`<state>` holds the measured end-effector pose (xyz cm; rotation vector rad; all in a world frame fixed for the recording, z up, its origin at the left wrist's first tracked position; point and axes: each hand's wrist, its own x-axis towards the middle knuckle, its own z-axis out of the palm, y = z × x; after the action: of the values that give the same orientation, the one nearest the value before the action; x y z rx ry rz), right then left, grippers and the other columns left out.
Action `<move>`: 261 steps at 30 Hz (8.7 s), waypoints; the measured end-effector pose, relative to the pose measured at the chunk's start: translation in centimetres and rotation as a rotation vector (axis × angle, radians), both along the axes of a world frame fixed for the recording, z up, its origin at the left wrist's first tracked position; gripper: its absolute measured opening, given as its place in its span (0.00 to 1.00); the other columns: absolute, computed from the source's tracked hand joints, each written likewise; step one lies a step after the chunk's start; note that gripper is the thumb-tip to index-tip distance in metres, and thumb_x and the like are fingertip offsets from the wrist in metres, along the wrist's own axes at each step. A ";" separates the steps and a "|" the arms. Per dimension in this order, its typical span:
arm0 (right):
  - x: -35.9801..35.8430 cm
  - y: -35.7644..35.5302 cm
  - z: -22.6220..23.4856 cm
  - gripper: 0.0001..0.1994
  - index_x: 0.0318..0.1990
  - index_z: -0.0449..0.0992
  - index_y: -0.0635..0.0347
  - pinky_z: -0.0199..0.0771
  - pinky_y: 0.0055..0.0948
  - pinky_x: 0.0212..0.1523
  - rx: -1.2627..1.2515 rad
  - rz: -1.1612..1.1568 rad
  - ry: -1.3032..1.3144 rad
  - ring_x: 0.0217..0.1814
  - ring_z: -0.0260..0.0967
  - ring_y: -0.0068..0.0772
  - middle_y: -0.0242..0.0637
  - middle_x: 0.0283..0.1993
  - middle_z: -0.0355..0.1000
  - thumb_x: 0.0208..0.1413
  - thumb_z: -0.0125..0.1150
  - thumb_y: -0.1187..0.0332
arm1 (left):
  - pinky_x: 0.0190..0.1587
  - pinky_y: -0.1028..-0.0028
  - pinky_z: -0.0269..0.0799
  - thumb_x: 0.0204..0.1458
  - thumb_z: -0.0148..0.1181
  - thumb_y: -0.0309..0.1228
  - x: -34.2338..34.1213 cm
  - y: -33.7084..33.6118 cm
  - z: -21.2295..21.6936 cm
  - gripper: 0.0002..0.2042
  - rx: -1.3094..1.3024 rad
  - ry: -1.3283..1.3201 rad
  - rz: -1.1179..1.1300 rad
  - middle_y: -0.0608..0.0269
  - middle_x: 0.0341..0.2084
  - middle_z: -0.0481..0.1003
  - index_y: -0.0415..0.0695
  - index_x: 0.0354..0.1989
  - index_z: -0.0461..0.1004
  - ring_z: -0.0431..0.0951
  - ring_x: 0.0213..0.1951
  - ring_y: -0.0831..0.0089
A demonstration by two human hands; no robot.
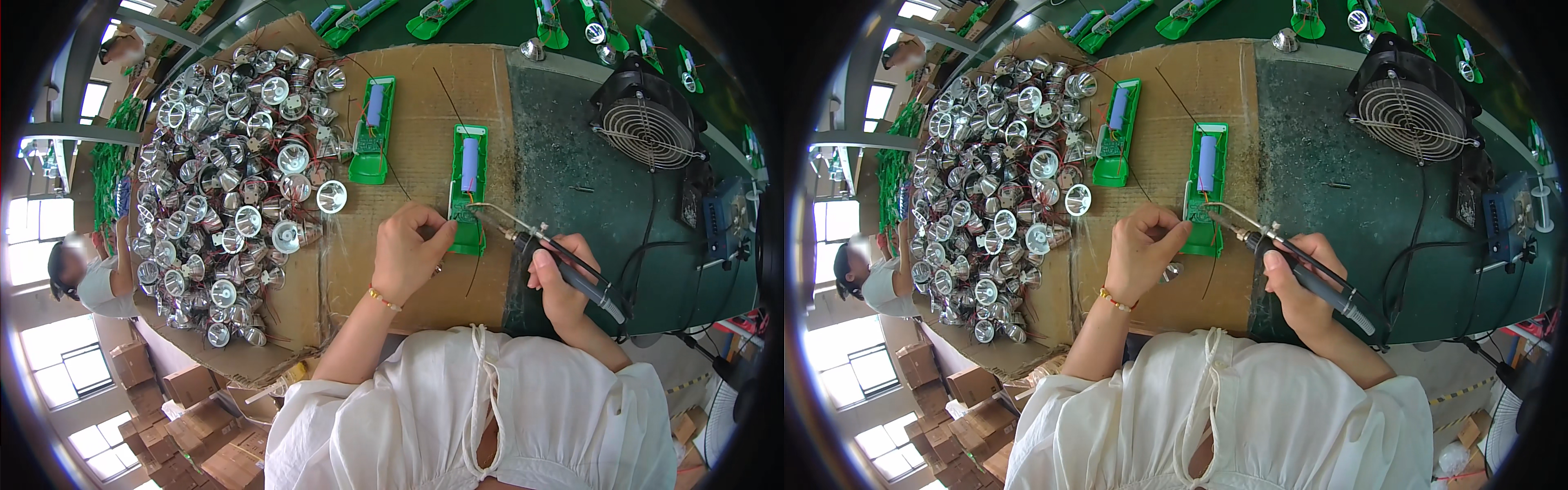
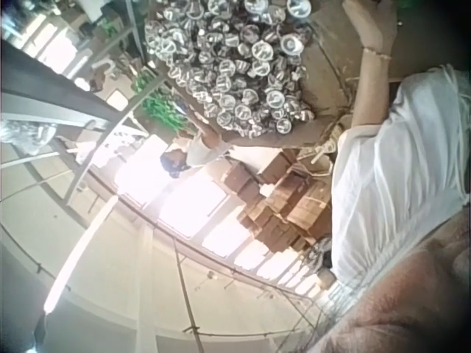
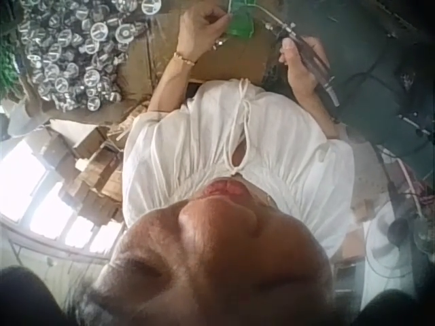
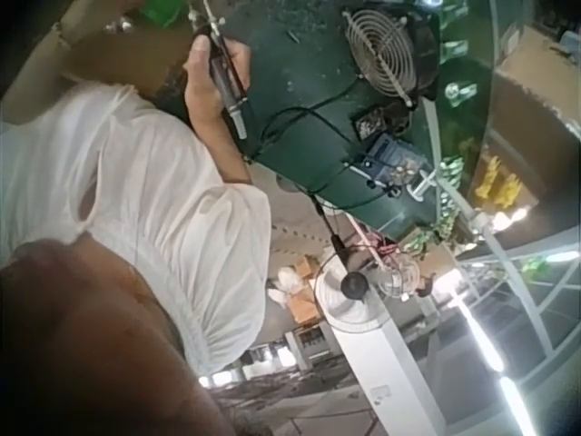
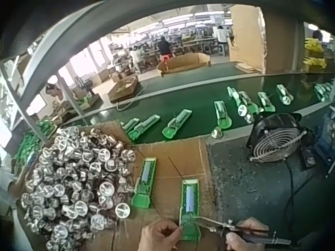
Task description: Soldering wires onto a circuit board for small lighting components.
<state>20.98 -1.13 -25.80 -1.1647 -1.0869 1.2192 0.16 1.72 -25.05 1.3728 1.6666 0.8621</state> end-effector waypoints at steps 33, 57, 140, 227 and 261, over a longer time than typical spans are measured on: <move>0.8 -0.4 -0.7 0.07 0.30 0.67 0.64 0.63 0.17 0.22 0.049 0.093 -0.114 0.20 0.62 0.14 0.30 0.20 0.67 0.50 0.60 0.73 | 0.26 0.77 0.68 0.41 0.64 0.27 0.7 -0.4 -0.1 0.06 0.109 0.075 -0.054 0.60 0.26 0.71 0.36 0.21 0.76 0.72 0.23 0.74; 3.9 0.7 -1.6 0.05 0.32 0.64 0.63 0.60 0.15 0.15 0.031 -0.081 0.020 0.16 0.61 0.18 0.34 0.22 0.65 0.53 0.54 0.73 | 0.23 0.71 0.69 0.44 0.59 0.30 0.2 -0.5 0.2 0.07 -0.066 0.297 -0.119 0.57 0.13 0.73 0.39 0.24 0.76 0.74 0.16 0.66; 4.1 1.9 -2.5 0.06 0.31 0.64 0.64 0.63 0.18 0.17 -0.069 -0.084 0.035 0.17 0.62 0.19 0.36 0.23 0.66 0.51 0.56 0.74 | 0.30 0.73 0.72 0.44 0.59 0.26 -1.5 26.5 4.4 0.09 0.369 0.516 -0.274 0.59 0.26 0.77 0.44 0.35 0.79 0.77 0.27 0.71; -1.0 -0.9 -0.1 0.08 0.29 0.67 0.63 0.62 0.16 0.17 -0.101 0.032 0.066 0.16 0.62 0.16 0.33 0.19 0.68 0.51 0.60 0.70 | 0.23 0.74 0.64 0.44 0.62 0.27 -0.7 -2.2 -0.6 0.06 0.181 0.098 -0.054 0.59 0.23 0.71 0.37 0.22 0.75 0.69 0.20 0.70; -0.1 -1.5 -0.1 0.07 0.30 0.67 0.64 0.63 0.16 0.18 0.015 0.068 -0.053 0.17 0.63 0.16 0.32 0.20 0.68 0.50 0.59 0.73 | 0.26 0.76 0.65 0.44 0.62 0.28 0.2 -2.0 -1.4 0.06 0.272 0.241 -0.116 0.61 0.24 0.68 0.38 0.25 0.77 0.69 0.24 0.73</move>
<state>20.87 -2.62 -25.88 -1.1627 -1.1819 1.2362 0.33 -0.28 -26.44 1.8018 1.6718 0.9094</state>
